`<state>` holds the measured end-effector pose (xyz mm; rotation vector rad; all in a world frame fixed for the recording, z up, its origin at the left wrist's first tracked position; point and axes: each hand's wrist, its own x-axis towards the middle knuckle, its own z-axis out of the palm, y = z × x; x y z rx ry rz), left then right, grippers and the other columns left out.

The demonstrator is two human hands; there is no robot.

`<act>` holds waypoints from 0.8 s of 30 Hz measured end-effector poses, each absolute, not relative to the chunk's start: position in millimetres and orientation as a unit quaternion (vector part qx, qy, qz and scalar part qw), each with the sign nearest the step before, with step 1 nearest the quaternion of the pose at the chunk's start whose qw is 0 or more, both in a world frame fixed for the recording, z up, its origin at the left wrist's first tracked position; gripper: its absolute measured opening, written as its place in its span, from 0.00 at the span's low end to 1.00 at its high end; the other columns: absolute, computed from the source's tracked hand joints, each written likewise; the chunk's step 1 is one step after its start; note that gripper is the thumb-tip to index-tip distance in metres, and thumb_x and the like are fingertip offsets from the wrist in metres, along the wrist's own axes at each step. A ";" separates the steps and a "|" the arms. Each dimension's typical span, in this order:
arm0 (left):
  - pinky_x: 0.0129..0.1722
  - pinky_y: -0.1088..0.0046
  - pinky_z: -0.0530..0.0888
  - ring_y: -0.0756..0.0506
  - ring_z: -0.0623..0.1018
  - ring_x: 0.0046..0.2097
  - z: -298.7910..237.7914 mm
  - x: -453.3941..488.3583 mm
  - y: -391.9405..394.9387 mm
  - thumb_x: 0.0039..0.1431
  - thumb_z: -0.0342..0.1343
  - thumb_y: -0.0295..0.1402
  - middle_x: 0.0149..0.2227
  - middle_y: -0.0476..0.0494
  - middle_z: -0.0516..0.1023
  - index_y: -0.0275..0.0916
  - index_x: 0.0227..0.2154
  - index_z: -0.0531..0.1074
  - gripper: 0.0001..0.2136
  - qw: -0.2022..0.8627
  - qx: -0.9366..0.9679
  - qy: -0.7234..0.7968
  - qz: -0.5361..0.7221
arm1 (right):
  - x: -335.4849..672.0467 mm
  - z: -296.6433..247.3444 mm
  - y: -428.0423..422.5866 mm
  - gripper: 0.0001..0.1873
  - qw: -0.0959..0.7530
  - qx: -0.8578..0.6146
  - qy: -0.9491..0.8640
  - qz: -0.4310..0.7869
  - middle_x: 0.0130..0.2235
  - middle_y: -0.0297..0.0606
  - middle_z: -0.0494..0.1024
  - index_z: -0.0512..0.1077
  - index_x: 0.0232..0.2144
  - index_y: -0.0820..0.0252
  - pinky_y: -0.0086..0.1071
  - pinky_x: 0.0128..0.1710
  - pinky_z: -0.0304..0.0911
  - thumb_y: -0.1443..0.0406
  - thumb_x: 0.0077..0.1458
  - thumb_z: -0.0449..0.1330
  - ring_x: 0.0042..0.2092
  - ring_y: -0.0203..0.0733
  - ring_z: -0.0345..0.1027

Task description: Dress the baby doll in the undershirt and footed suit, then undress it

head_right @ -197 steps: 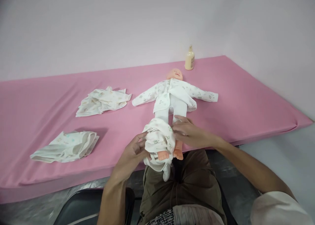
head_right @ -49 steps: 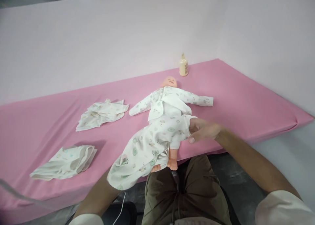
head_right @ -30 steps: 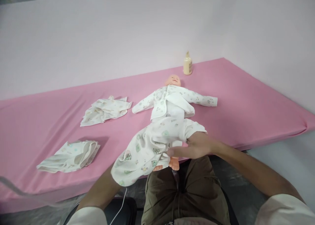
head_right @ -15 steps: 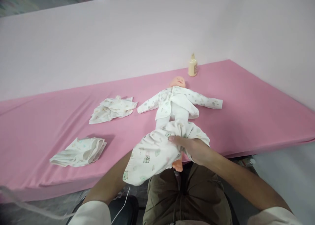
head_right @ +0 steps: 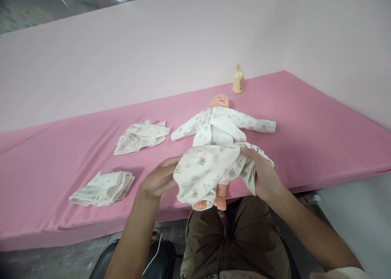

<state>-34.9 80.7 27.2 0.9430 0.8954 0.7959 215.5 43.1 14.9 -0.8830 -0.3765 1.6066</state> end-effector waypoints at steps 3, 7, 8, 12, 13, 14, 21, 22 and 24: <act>0.42 0.71 0.77 0.39 0.80 0.47 37.1 -36.3 64.1 0.54 0.64 0.43 0.45 0.37 0.81 0.35 0.45 0.78 0.20 0.694 0.407 0.414 0.426 | 209.0 10.3 29.1 0.13 0.552 -0.389 -0.148 0.722 0.33 0.38 0.82 0.79 0.36 0.57 0.35 0.33 0.72 0.61 0.47 0.70 0.35 0.45 0.76; 0.35 0.73 0.74 0.45 0.78 0.38 47.7 -20.7 47.4 0.58 0.60 0.48 0.39 0.41 0.79 0.37 0.46 0.75 0.21 0.629 0.488 0.468 0.383 | 189.2 2.1 16.0 0.16 0.472 -0.335 -0.198 0.791 0.24 0.37 0.77 0.78 0.37 0.61 0.33 0.22 0.66 0.56 0.50 0.68 0.22 0.39 0.68; 0.33 0.75 0.72 0.47 0.76 0.35 50.5 -15.7 45.5 0.59 0.59 0.47 0.35 0.44 0.78 0.37 0.43 0.74 0.18 0.600 0.525 0.483 0.362 | 184.0 0.4 15.0 0.17 0.459 -0.323 -0.209 0.801 0.23 0.36 0.76 0.77 0.37 0.62 0.32 0.20 0.64 0.55 0.50 0.68 0.20 0.38 0.66; 0.25 0.79 0.59 0.54 0.61 0.25 59.3 -0.8 41.9 0.64 0.52 0.47 0.23 0.53 0.60 0.36 0.24 0.62 0.20 0.501 0.646 0.490 0.301 | 168.2 -0.4 15.5 0.20 0.451 -0.336 -0.189 0.805 0.22 0.33 0.74 0.76 0.33 0.62 0.28 0.16 0.57 0.53 0.45 0.71 0.19 0.34 0.62; 0.25 0.78 0.57 0.55 0.58 0.25 60.6 1.5 41.1 0.65 0.50 0.47 0.22 0.54 0.56 0.37 0.23 0.58 0.21 0.498 0.666 0.478 0.282 | 165.8 1.2 16.0 0.20 0.452 -0.341 -0.177 0.805 0.21 0.32 0.73 0.76 0.32 0.62 0.27 0.16 0.57 0.53 0.43 0.72 0.19 0.34 0.63; 0.24 0.78 0.55 0.55 0.55 0.24 61.4 3.4 40.1 0.66 0.49 0.47 0.22 0.54 0.53 0.37 0.22 0.55 0.22 0.502 0.683 0.462 0.259 | 163.9 3.3 16.4 0.20 0.452 -0.338 -0.169 0.808 0.21 0.31 0.73 0.77 0.31 0.62 0.27 0.17 0.58 0.54 0.42 0.73 0.20 0.33 0.63; 0.26 0.76 0.56 0.53 0.57 0.26 61.6 -2.2 33.0 0.65 0.50 0.47 0.23 0.52 0.56 0.37 0.21 0.58 0.22 0.534 0.695 0.443 0.189 | 159.9 13.1 16.1 0.20 0.448 -0.302 -0.160 0.826 0.29 0.32 0.79 0.79 0.44 0.59 0.25 0.24 0.62 0.58 0.49 0.70 0.25 0.32 0.68; 0.27 0.76 0.59 0.52 0.60 0.27 62.2 -6.6 33.9 0.64 0.51 0.47 0.24 0.51 0.61 0.37 0.22 0.62 0.21 0.534 0.685 0.456 0.195 | 159.7 13.0 13.4 0.18 0.461 -0.311 -0.152 0.817 0.30 0.32 0.79 0.79 0.43 0.58 0.25 0.24 0.61 0.59 0.50 0.70 0.25 0.31 0.68; 0.32 0.75 0.65 0.50 0.69 0.31 64.0 -15.0 39.9 0.64 0.52 0.46 0.28 0.47 0.71 0.37 0.26 0.71 0.18 0.525 0.664 0.485 0.220 | 157.9 12.7 5.1 0.15 0.492 -0.318 -0.138 0.799 0.35 0.34 0.81 0.79 0.42 0.58 0.25 0.29 0.65 0.60 0.51 0.69 0.30 0.33 0.72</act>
